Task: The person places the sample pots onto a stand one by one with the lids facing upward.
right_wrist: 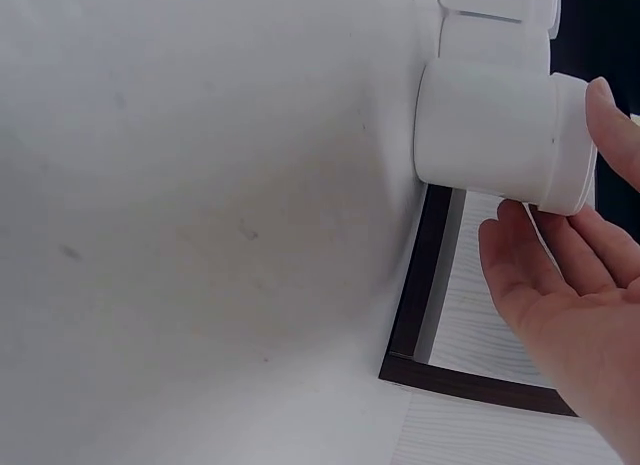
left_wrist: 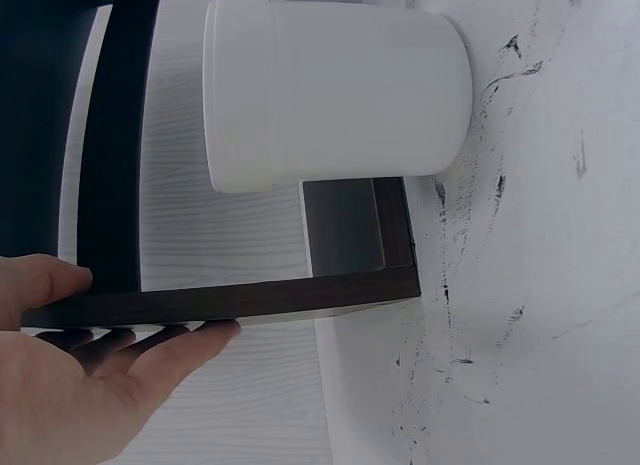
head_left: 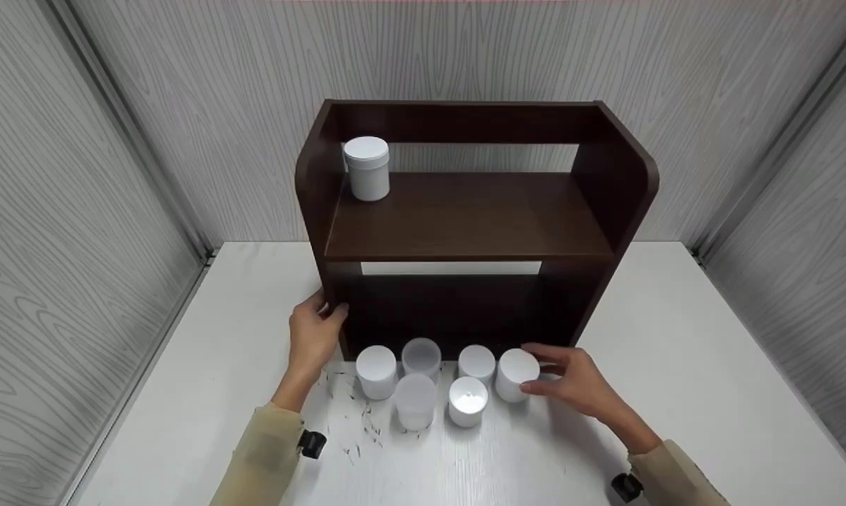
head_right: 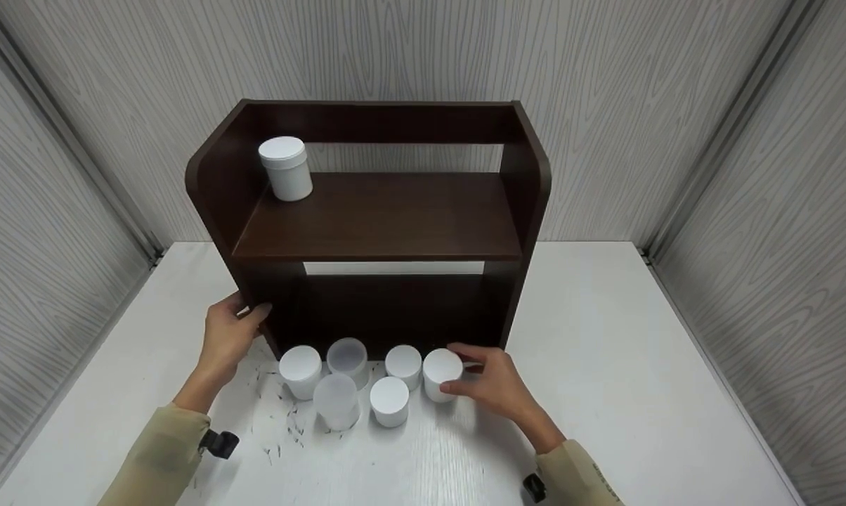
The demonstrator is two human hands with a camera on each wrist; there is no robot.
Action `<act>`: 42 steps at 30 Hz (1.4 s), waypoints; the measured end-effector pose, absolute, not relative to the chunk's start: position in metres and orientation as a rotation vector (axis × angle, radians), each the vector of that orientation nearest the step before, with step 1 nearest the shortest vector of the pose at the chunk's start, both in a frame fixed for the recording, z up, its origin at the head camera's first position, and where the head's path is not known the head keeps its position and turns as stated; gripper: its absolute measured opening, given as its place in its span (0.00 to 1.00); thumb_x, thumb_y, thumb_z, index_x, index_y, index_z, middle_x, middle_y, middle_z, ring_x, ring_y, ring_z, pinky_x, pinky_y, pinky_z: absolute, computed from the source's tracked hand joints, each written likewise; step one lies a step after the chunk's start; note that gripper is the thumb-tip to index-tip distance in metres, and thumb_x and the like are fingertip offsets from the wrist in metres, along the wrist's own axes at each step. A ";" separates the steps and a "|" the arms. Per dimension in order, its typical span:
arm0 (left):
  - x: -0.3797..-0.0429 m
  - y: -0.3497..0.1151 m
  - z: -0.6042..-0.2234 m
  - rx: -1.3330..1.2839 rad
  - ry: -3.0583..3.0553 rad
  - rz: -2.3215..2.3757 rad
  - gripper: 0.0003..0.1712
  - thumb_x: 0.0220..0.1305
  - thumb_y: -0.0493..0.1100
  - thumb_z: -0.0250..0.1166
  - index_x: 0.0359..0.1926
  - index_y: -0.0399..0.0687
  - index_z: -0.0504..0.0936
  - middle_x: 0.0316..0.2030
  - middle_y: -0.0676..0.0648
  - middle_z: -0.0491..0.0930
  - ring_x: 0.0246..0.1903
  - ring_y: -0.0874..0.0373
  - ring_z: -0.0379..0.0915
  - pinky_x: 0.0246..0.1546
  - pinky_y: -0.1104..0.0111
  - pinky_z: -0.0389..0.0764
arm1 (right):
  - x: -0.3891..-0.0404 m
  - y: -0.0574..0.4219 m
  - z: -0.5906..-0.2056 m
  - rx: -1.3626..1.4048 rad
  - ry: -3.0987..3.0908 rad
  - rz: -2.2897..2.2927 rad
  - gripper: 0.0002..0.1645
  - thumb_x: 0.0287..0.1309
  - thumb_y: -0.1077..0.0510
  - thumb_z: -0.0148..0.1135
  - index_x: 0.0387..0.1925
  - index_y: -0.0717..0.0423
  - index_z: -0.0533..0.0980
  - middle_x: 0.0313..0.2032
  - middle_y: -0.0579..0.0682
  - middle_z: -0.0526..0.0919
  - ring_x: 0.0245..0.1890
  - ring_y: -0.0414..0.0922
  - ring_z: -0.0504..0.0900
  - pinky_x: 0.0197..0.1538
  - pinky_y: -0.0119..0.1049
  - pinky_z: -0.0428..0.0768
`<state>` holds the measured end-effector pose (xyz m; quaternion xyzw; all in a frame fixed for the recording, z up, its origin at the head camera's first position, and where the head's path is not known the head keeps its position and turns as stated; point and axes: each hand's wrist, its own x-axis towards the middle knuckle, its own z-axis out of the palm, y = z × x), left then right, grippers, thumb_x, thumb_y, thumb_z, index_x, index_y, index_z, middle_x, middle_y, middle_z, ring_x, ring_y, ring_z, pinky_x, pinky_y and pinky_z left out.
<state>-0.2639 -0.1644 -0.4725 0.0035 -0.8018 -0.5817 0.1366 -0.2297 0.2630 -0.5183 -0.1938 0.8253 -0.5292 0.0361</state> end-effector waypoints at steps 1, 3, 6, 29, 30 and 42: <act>-0.264 -0.164 -0.472 0.004 -2.319 -1.688 0.30 0.76 0.37 0.61 0.71 0.25 0.69 0.66 0.26 0.74 0.64 0.32 0.74 0.58 0.53 0.83 | -0.230 0.263 -0.518 -0.585 2.533 -1.629 0.40 0.52 0.61 0.83 0.65 0.70 0.77 0.62 0.63 0.82 0.58 0.60 0.83 0.61 0.44 0.83; -0.264 -0.165 -0.472 -0.007 -2.314 -1.696 0.29 0.76 0.37 0.61 0.71 0.25 0.69 0.66 0.26 0.74 0.64 0.32 0.74 0.58 0.53 0.83 | -0.230 0.264 -0.518 -0.591 2.534 -1.626 0.40 0.52 0.62 0.83 0.65 0.71 0.77 0.62 0.63 0.82 0.58 0.60 0.83 0.62 0.45 0.83; -0.264 -0.165 -0.472 -0.004 -2.315 -1.692 0.29 0.76 0.37 0.61 0.71 0.25 0.69 0.66 0.26 0.74 0.64 0.32 0.74 0.58 0.53 0.83 | -0.230 0.264 -0.519 -0.598 2.530 -1.615 0.42 0.51 0.61 0.84 0.65 0.71 0.76 0.62 0.63 0.82 0.58 0.61 0.83 0.62 0.46 0.82; -0.266 -0.164 -0.472 0.014 -2.318 -1.685 0.28 0.74 0.36 0.62 0.70 0.25 0.71 0.64 0.27 0.76 0.62 0.33 0.76 0.57 0.54 0.84 | -0.230 0.266 -0.520 -0.574 2.500 -1.621 0.43 0.49 0.60 0.85 0.66 0.71 0.76 0.62 0.61 0.82 0.60 0.59 0.82 0.63 0.46 0.81; -0.266 -0.164 -0.472 0.008 -2.318 -1.682 0.28 0.74 0.36 0.62 0.70 0.25 0.71 0.64 0.27 0.76 0.62 0.33 0.76 0.58 0.54 0.83 | -0.229 0.266 -0.520 -0.571 2.497 -1.626 0.43 0.49 0.61 0.85 0.66 0.71 0.76 0.62 0.61 0.82 0.60 0.59 0.82 0.63 0.46 0.81; -0.266 -0.164 -0.472 0.034 -2.320 -1.686 0.28 0.74 0.35 0.62 0.70 0.25 0.72 0.65 0.27 0.75 0.63 0.32 0.76 0.59 0.52 0.82 | -0.229 0.268 -0.522 -0.550 2.494 -1.632 0.44 0.49 0.62 0.85 0.66 0.71 0.76 0.62 0.61 0.83 0.60 0.59 0.82 0.63 0.44 0.82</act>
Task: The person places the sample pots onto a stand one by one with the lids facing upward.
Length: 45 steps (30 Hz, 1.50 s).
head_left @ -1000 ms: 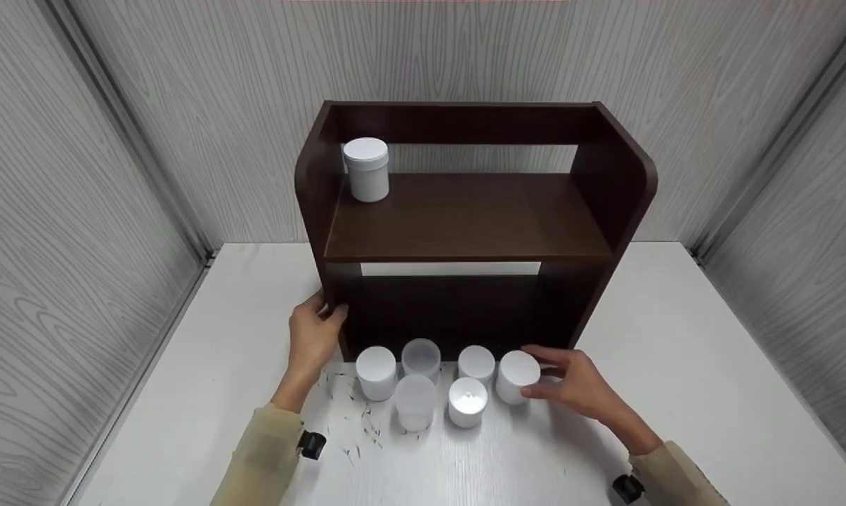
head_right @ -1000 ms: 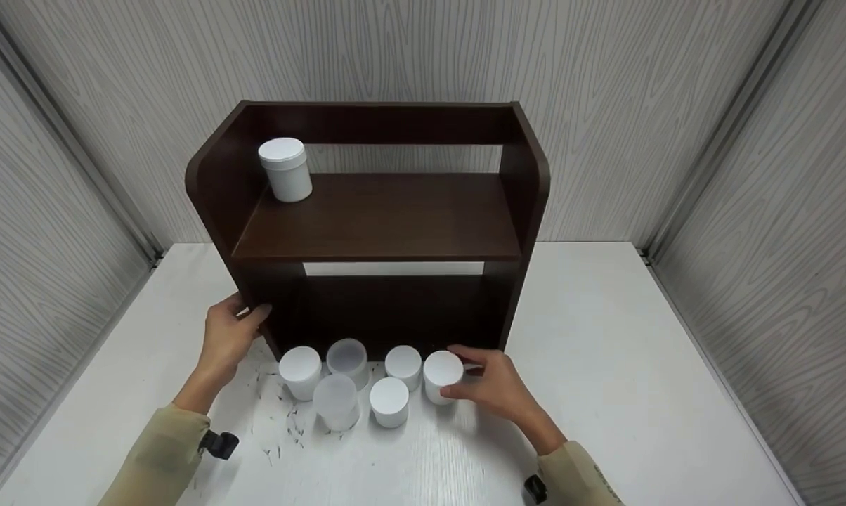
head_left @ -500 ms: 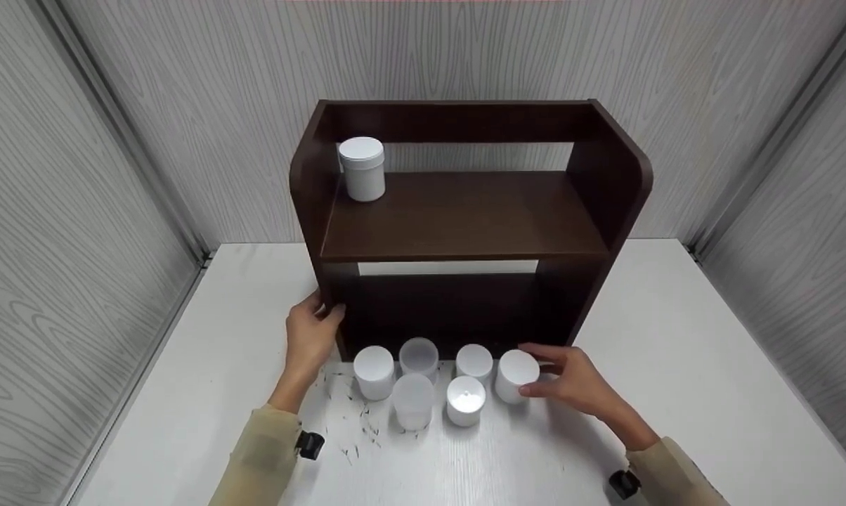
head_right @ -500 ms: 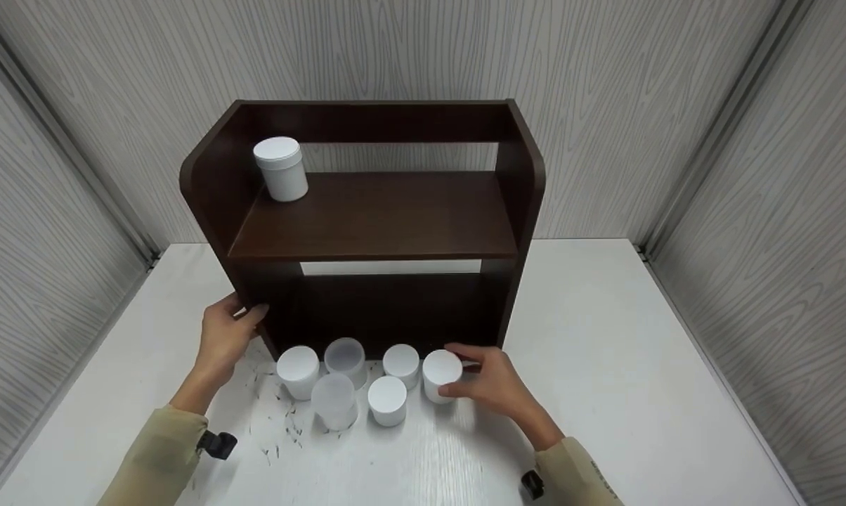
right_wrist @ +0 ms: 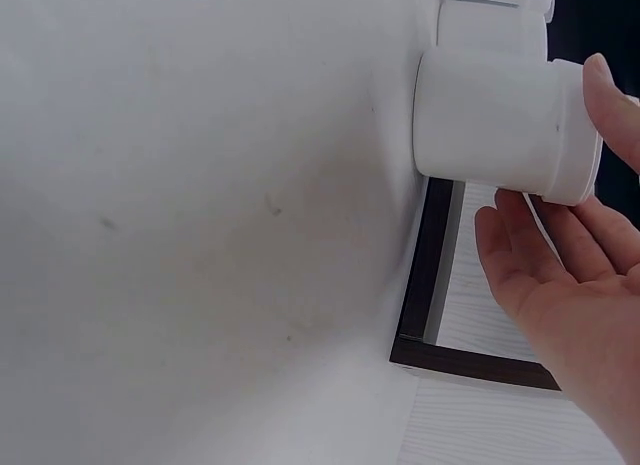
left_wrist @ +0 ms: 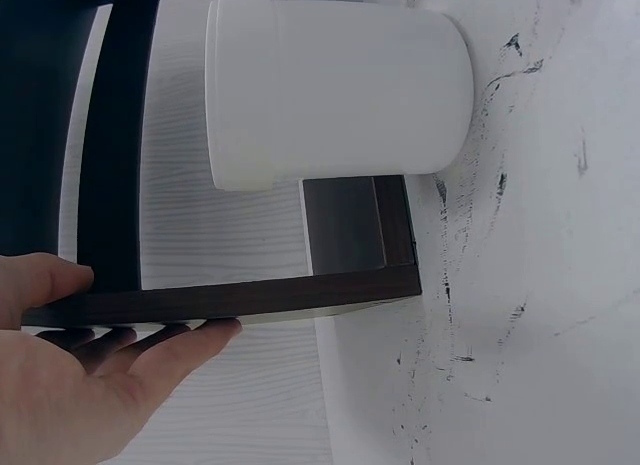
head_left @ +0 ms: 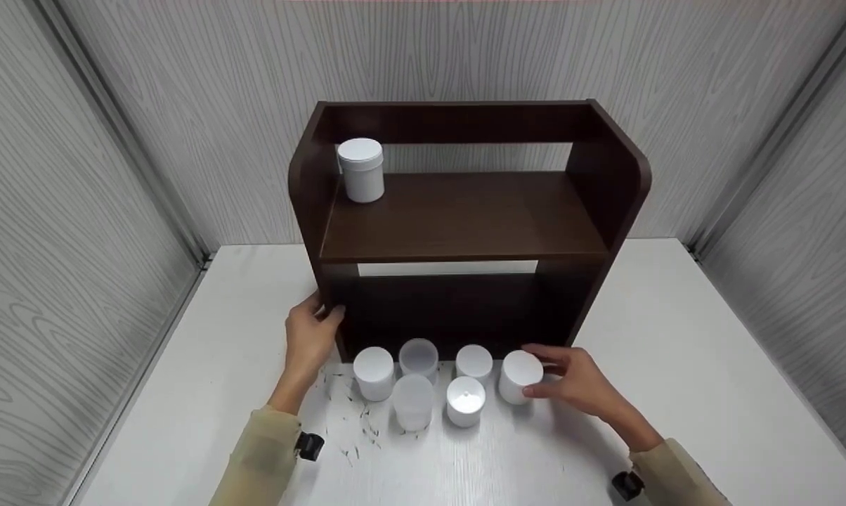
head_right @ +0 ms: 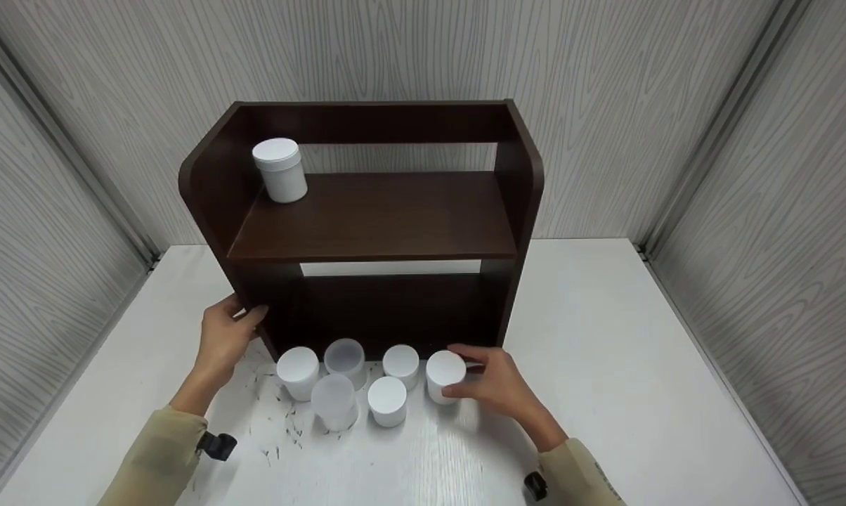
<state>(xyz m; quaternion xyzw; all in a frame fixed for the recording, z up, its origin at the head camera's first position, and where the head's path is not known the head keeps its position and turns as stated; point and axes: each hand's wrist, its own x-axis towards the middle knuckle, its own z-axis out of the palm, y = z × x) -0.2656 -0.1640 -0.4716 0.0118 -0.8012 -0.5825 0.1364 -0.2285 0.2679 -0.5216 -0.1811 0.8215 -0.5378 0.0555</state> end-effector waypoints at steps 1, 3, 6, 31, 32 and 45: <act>-0.266 -0.164 -0.472 0.032 -2.318 -1.689 0.28 0.74 0.35 0.62 0.70 0.25 0.72 0.65 0.27 0.75 0.63 0.32 0.76 0.59 0.53 0.82 | -0.228 0.268 -0.522 -0.548 2.493 -1.634 0.44 0.49 0.62 0.85 0.66 0.71 0.76 0.62 0.61 0.83 0.60 0.59 0.82 0.63 0.44 0.82; -0.265 -0.165 -0.472 0.027 -2.316 -1.691 0.28 0.74 0.36 0.62 0.70 0.25 0.72 0.65 0.27 0.75 0.63 0.32 0.76 0.59 0.53 0.82 | -0.228 0.268 -0.522 -0.546 2.496 -1.627 0.44 0.49 0.61 0.85 0.66 0.71 0.76 0.62 0.60 0.83 0.61 0.59 0.82 0.63 0.44 0.82; -0.265 -0.166 -0.473 0.025 -2.313 -1.688 0.28 0.74 0.36 0.63 0.69 0.26 0.73 0.65 0.28 0.76 0.62 0.33 0.76 0.58 0.53 0.83 | -0.229 0.268 -0.522 -0.548 2.496 -1.619 0.45 0.49 0.61 0.85 0.67 0.71 0.76 0.63 0.60 0.82 0.61 0.59 0.81 0.63 0.43 0.81; -0.265 -0.164 -0.471 0.030 -2.328 -1.664 0.30 0.74 0.37 0.62 0.72 0.25 0.69 0.67 0.27 0.73 0.64 0.31 0.74 0.60 0.52 0.81 | -0.231 0.278 -0.528 -0.499 2.370 -1.747 0.43 0.48 0.64 0.84 0.67 0.67 0.77 0.64 0.59 0.82 0.67 0.53 0.77 0.68 0.36 0.75; -0.265 -0.164 -0.471 0.030 -2.329 -1.666 0.30 0.74 0.37 0.62 0.72 0.25 0.69 0.67 0.27 0.73 0.64 0.31 0.74 0.60 0.52 0.81 | -0.232 0.278 -0.529 -0.506 2.370 -1.748 0.43 0.49 0.64 0.84 0.67 0.67 0.77 0.64 0.59 0.82 0.67 0.53 0.77 0.68 0.37 0.75; -0.266 -0.165 -0.472 0.018 -2.320 -1.682 0.30 0.75 0.37 0.62 0.72 0.25 0.69 0.67 0.27 0.73 0.64 0.31 0.74 0.59 0.53 0.82 | -0.233 0.279 -0.531 -0.502 2.359 -1.769 0.43 0.46 0.64 0.85 0.66 0.65 0.78 0.63 0.58 0.83 0.66 0.48 0.78 0.67 0.35 0.76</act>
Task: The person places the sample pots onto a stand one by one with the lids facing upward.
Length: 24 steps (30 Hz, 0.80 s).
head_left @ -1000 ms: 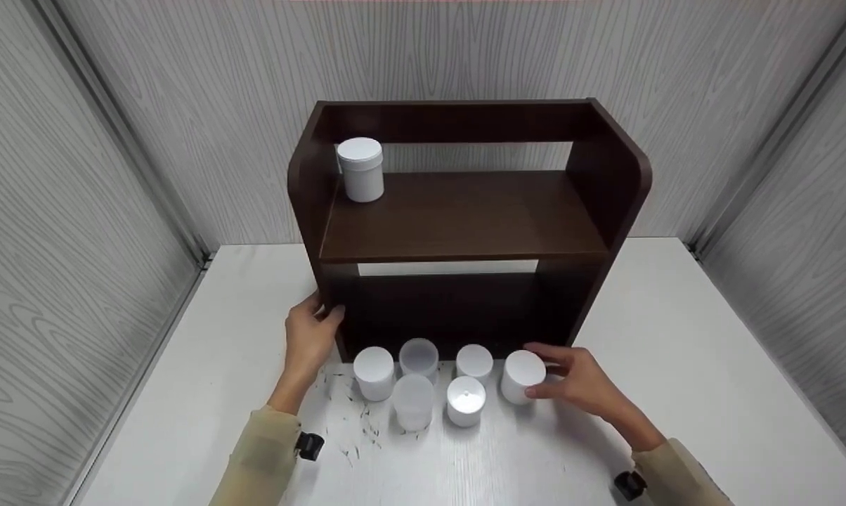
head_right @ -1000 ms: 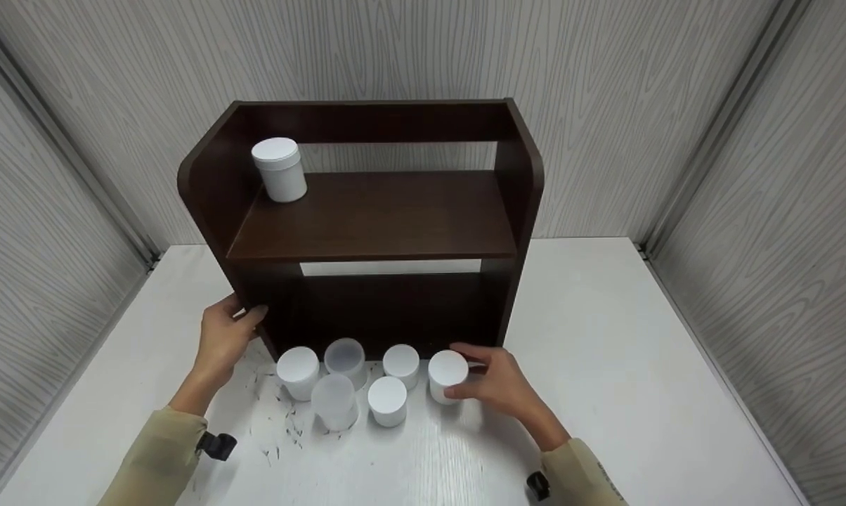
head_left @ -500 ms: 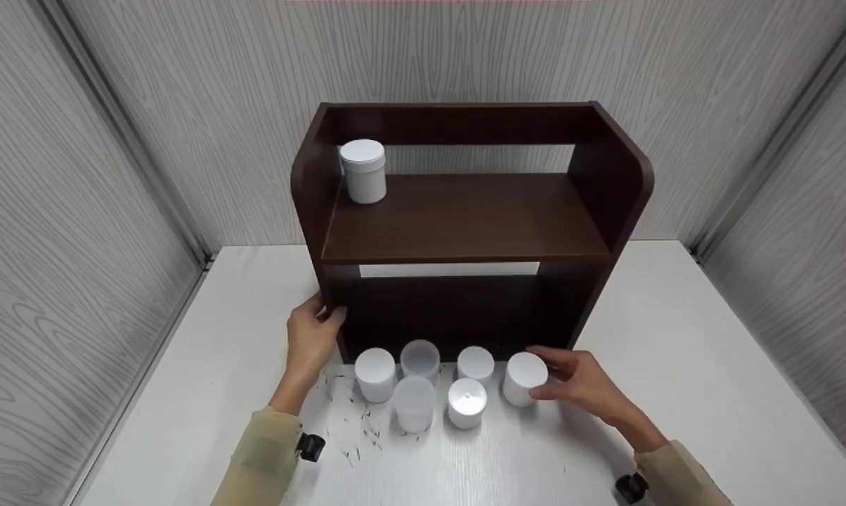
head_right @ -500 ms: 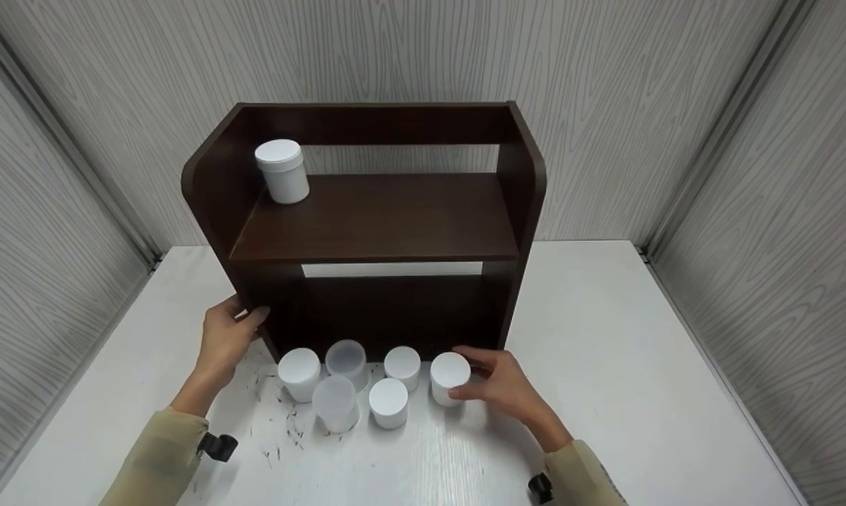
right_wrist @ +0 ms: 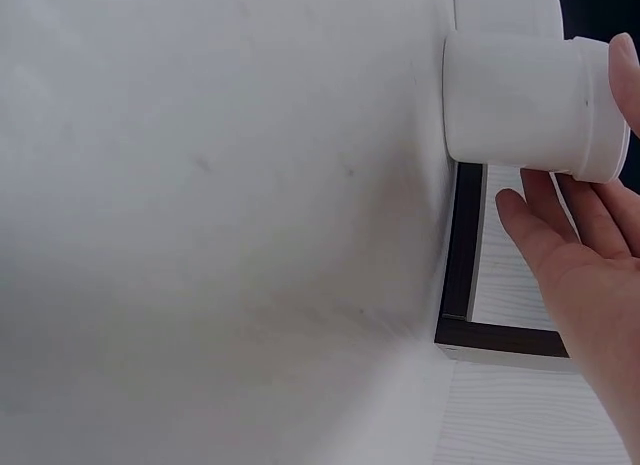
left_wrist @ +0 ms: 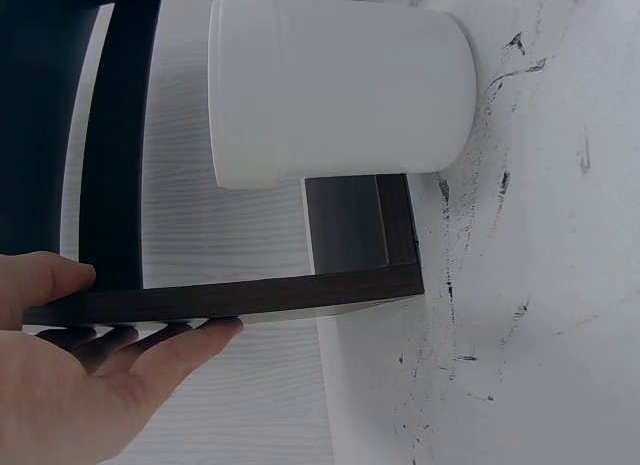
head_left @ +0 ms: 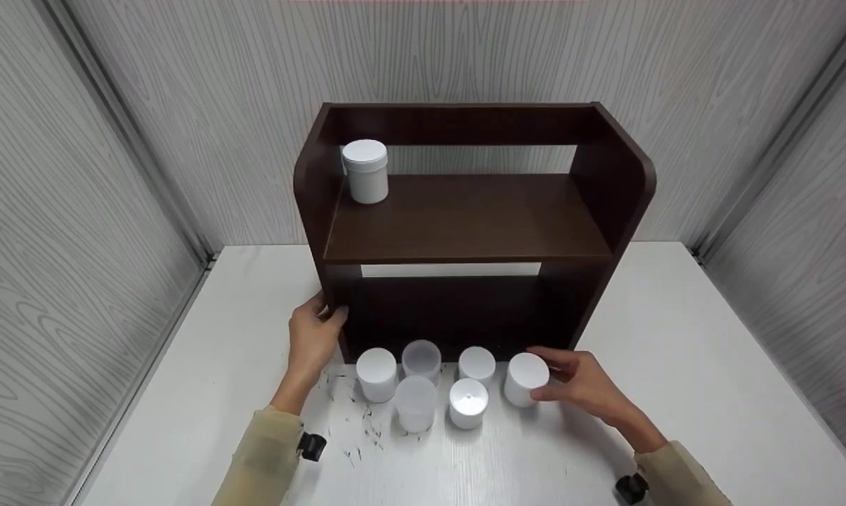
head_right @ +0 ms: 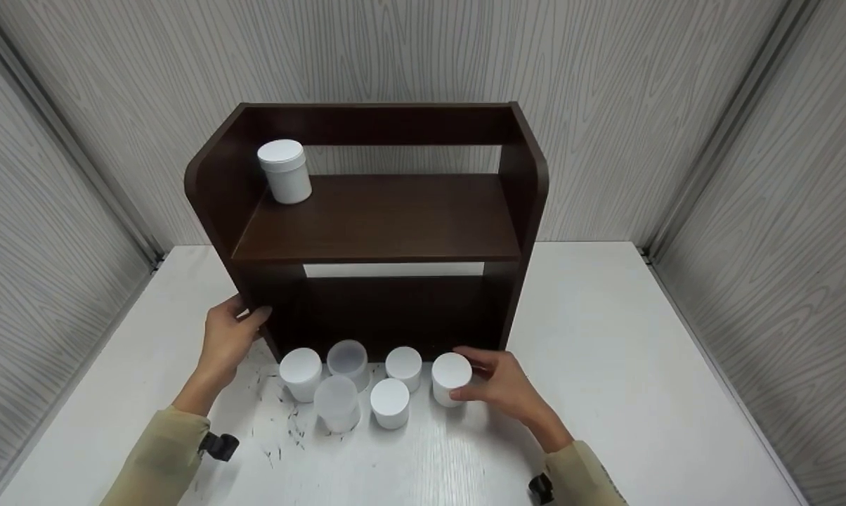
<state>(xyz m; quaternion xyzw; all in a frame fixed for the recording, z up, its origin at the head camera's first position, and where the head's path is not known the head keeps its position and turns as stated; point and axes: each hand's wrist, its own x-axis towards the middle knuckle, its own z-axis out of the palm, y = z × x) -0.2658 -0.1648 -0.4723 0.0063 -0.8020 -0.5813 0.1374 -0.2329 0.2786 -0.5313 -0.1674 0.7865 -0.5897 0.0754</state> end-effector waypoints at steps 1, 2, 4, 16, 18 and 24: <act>-0.266 -0.165 -0.472 0.012 -2.320 -1.682 0.30 0.75 0.36 0.62 0.72 0.25 0.69 0.67 0.27 0.73 0.64 0.31 0.74 0.59 0.53 0.82 | -0.233 0.279 -0.531 -0.501 2.357 -1.770 0.43 0.47 0.64 0.85 0.66 0.65 0.78 0.63 0.58 0.83 0.66 0.49 0.79 0.67 0.36 0.76; -0.266 -0.165 -0.472 0.006 -2.318 -1.684 0.30 0.75 0.36 0.62 0.72 0.25 0.69 0.67 0.27 0.73 0.64 0.31 0.74 0.58 0.53 0.82 | -0.233 0.278 -0.531 -0.494 2.357 -1.772 0.43 0.47 0.64 0.85 0.66 0.65 0.78 0.63 0.58 0.83 0.66 0.50 0.79 0.67 0.36 0.77; -0.265 -0.165 -0.473 -0.005 -2.314 -1.686 0.30 0.75 0.36 0.62 0.72 0.24 0.69 0.67 0.26 0.73 0.64 0.30 0.74 0.58 0.53 0.83 | -0.232 0.278 -0.532 -0.482 2.358 -1.779 0.43 0.48 0.63 0.84 0.66 0.65 0.78 0.63 0.59 0.82 0.65 0.52 0.79 0.66 0.38 0.78; -0.265 -0.164 -0.472 0.008 -2.317 -1.672 0.31 0.75 0.36 0.62 0.73 0.25 0.68 0.68 0.27 0.72 0.64 0.31 0.74 0.58 0.54 0.83 | -0.228 0.278 -0.525 -0.437 2.369 -1.807 0.43 0.48 0.64 0.84 0.67 0.68 0.77 0.63 0.60 0.82 0.65 0.55 0.79 0.65 0.37 0.78; -0.265 -0.164 -0.471 0.013 -2.321 -1.667 0.31 0.75 0.36 0.62 0.72 0.25 0.68 0.68 0.27 0.72 0.64 0.31 0.74 0.58 0.54 0.83 | -0.227 0.277 -0.523 -0.437 2.367 -1.808 0.43 0.48 0.64 0.84 0.66 0.68 0.77 0.63 0.60 0.82 0.65 0.55 0.79 0.66 0.36 0.77; -0.265 -0.164 -0.471 0.029 -2.325 -1.668 0.30 0.74 0.37 0.62 0.71 0.25 0.70 0.66 0.27 0.74 0.63 0.31 0.75 0.58 0.53 0.83 | -0.224 0.275 -0.513 -0.433 2.367 -1.800 0.43 0.47 0.64 0.85 0.66 0.66 0.78 0.63 0.60 0.82 0.66 0.57 0.79 0.66 0.35 0.77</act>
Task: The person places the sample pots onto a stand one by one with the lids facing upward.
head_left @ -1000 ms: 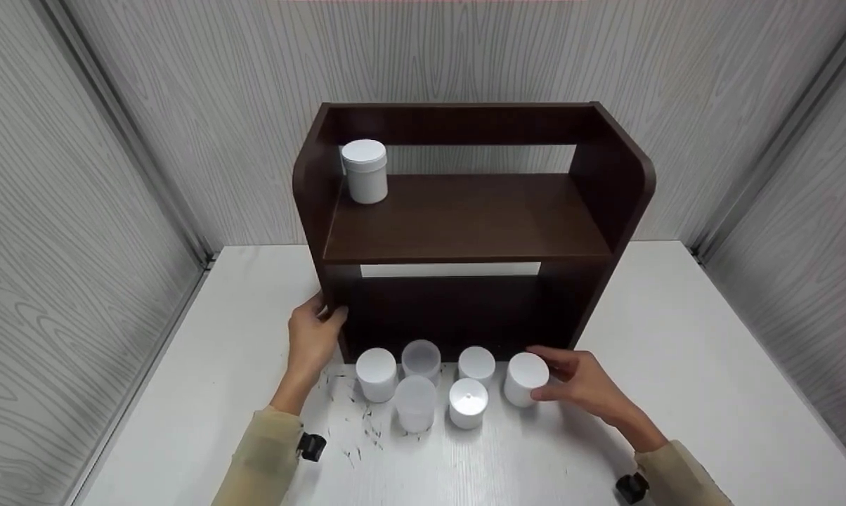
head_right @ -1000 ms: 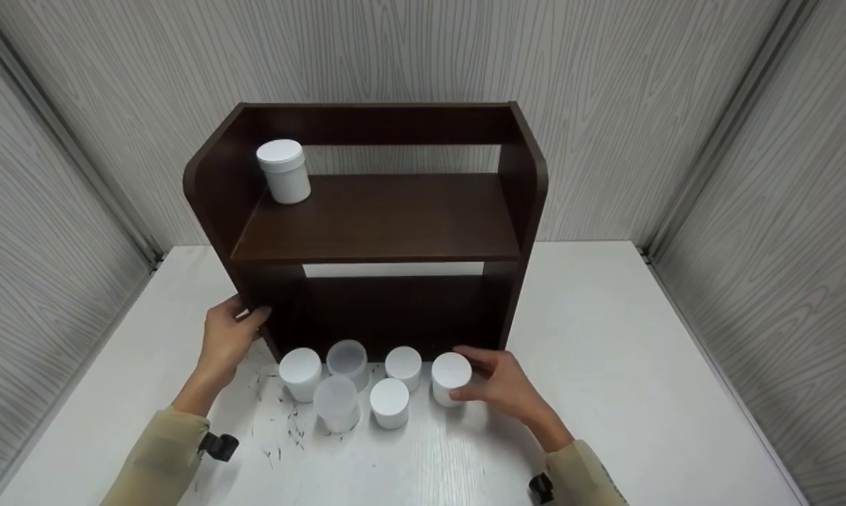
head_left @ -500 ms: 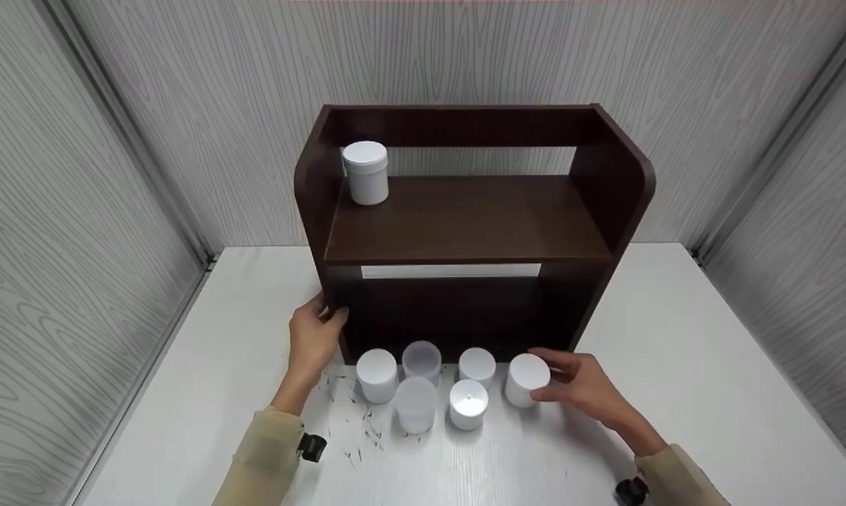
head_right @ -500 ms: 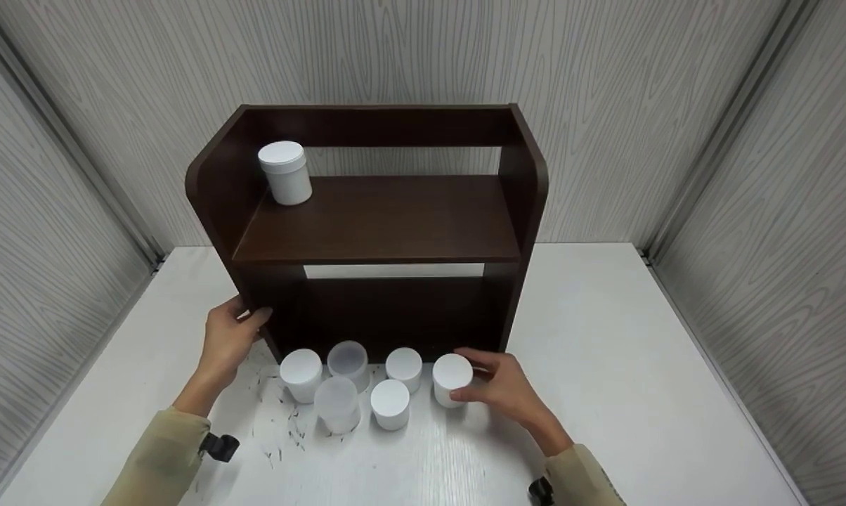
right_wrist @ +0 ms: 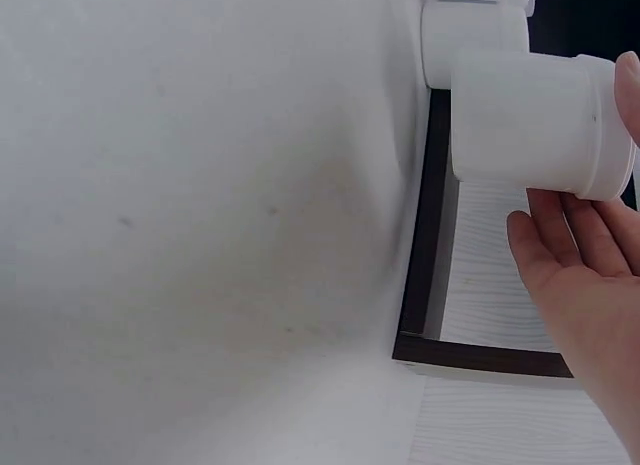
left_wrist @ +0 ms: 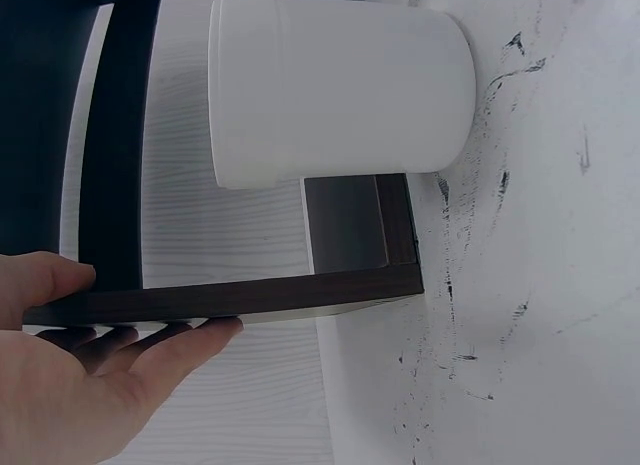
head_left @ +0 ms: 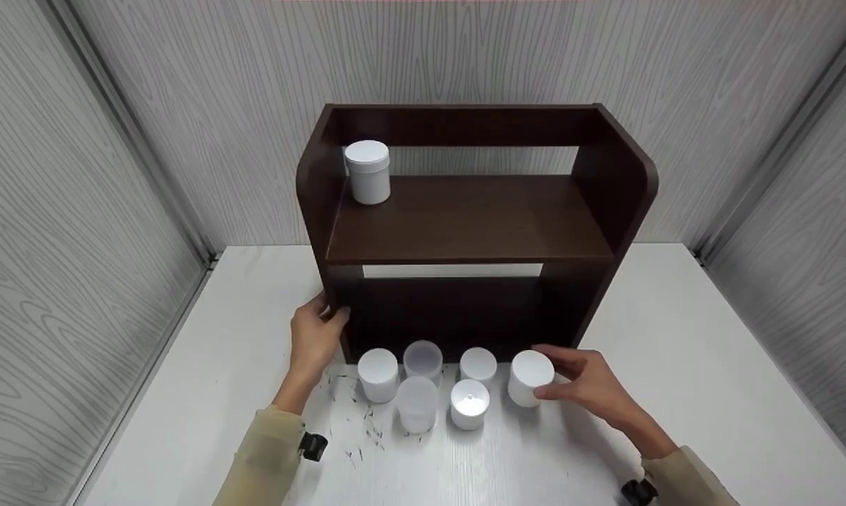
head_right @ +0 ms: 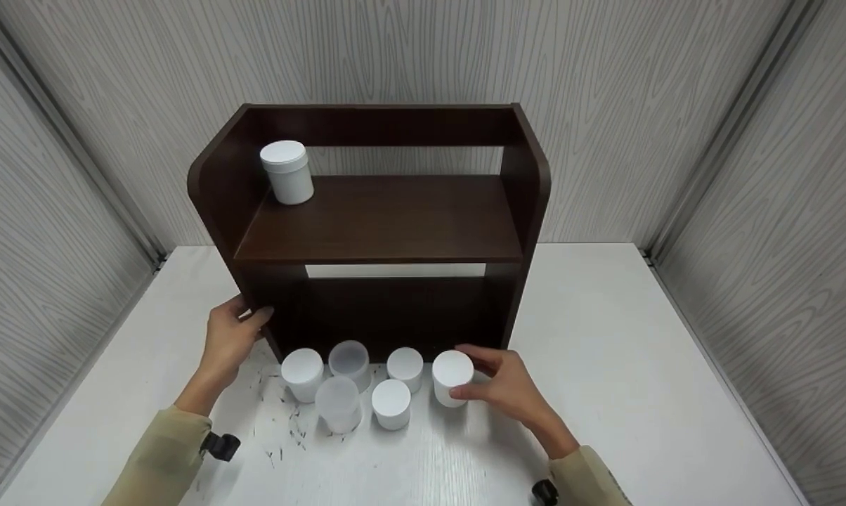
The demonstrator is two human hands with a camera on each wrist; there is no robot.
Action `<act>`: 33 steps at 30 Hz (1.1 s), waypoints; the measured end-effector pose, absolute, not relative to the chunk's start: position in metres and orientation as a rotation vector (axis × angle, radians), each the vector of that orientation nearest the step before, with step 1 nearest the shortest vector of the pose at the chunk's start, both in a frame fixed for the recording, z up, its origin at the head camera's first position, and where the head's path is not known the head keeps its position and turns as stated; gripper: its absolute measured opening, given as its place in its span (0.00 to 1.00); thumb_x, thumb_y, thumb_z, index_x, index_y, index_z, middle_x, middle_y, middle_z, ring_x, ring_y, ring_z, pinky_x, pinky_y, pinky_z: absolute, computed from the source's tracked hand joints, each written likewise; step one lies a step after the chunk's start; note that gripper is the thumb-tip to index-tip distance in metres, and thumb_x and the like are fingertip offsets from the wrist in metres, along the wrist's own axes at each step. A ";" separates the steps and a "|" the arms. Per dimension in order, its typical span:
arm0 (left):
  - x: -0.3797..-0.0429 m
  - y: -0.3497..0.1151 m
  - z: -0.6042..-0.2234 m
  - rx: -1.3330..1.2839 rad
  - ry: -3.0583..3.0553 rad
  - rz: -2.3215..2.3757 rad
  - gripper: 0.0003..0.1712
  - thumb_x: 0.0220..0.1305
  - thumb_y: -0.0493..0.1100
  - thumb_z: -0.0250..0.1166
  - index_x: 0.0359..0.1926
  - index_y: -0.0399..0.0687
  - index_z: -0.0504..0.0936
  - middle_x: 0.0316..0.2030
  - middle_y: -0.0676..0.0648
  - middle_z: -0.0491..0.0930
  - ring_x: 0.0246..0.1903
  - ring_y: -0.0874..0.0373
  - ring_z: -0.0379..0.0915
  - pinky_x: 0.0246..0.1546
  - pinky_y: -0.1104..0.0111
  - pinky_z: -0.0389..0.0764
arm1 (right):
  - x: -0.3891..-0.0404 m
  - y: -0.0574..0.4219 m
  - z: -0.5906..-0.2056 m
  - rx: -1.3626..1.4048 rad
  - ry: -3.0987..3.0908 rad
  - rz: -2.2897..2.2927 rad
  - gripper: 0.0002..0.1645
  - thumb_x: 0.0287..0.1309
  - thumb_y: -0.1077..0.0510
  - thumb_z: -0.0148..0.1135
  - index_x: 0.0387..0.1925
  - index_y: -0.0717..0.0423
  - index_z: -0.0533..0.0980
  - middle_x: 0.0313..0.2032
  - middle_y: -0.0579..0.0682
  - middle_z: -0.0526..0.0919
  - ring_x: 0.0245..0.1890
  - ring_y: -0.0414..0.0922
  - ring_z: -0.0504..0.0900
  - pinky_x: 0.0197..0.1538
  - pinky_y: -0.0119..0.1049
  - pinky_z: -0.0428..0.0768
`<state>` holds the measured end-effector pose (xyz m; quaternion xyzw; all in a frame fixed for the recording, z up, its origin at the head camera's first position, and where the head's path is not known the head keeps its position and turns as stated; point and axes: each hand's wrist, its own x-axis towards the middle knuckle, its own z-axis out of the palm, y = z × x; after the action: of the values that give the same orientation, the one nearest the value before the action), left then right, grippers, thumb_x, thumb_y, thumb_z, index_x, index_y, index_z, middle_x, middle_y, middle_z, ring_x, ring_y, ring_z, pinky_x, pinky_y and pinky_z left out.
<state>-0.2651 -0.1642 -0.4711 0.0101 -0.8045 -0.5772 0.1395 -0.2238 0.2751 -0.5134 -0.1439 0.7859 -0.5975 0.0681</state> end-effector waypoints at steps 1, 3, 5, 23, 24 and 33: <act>-0.265 -0.164 -0.471 0.031 -2.323 -1.671 0.30 0.74 0.37 0.62 0.71 0.25 0.70 0.66 0.27 0.74 0.63 0.32 0.75 0.58 0.54 0.83 | -0.223 0.275 -0.511 -0.432 2.367 -1.801 0.43 0.47 0.64 0.85 0.66 0.66 0.78 0.63 0.60 0.82 0.66 0.57 0.79 0.66 0.36 0.78; -0.265 -0.165 -0.471 0.028 -2.320 -1.674 0.30 0.74 0.37 0.62 0.71 0.26 0.71 0.66 0.27 0.74 0.63 0.32 0.75 0.58 0.54 0.83 | -0.222 0.274 -0.507 -0.428 2.363 -1.804 0.43 0.47 0.64 0.85 0.66 0.66 0.78 0.63 0.61 0.82 0.65 0.57 0.79 0.66 0.37 0.78; -0.265 -0.165 -0.471 0.025 -2.317 -1.676 0.30 0.74 0.37 0.62 0.71 0.26 0.71 0.66 0.27 0.74 0.63 0.32 0.76 0.58 0.54 0.83 | -0.220 0.273 -0.502 -0.430 2.362 -1.803 0.42 0.47 0.64 0.85 0.65 0.65 0.78 0.62 0.60 0.82 0.64 0.56 0.80 0.66 0.37 0.78; -0.264 -0.161 -0.468 0.097 -2.310 -1.712 0.30 0.73 0.40 0.65 0.70 0.27 0.73 0.63 0.30 0.78 0.62 0.37 0.77 0.61 0.51 0.81 | -0.206 0.253 -0.451 -0.417 2.359 -1.835 0.41 0.47 0.66 0.84 0.64 0.68 0.79 0.59 0.62 0.84 0.56 0.48 0.86 0.59 0.37 0.84; -0.264 -0.161 -0.468 0.102 -2.312 -1.709 0.29 0.73 0.40 0.65 0.69 0.28 0.74 0.63 0.30 0.79 0.62 0.38 0.78 0.61 0.51 0.81 | -0.205 0.252 -0.449 -0.419 2.361 -1.836 0.40 0.47 0.66 0.84 0.64 0.68 0.79 0.59 0.61 0.84 0.55 0.48 0.86 0.58 0.37 0.84; -0.264 -0.159 -0.465 0.118 -2.302 -1.722 0.29 0.73 0.43 0.66 0.68 0.31 0.76 0.62 0.32 0.79 0.62 0.39 0.77 0.62 0.52 0.80 | -0.201 0.241 -0.421 -0.415 2.351 -1.831 0.42 0.47 0.66 0.84 0.65 0.70 0.78 0.57 0.62 0.85 0.54 0.49 0.87 0.56 0.36 0.85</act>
<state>-0.2643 -0.1592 -0.4654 0.0405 -0.7931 -0.5932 0.1320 -0.2012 0.2410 -0.4213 -0.1377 0.7796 -0.6073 0.0665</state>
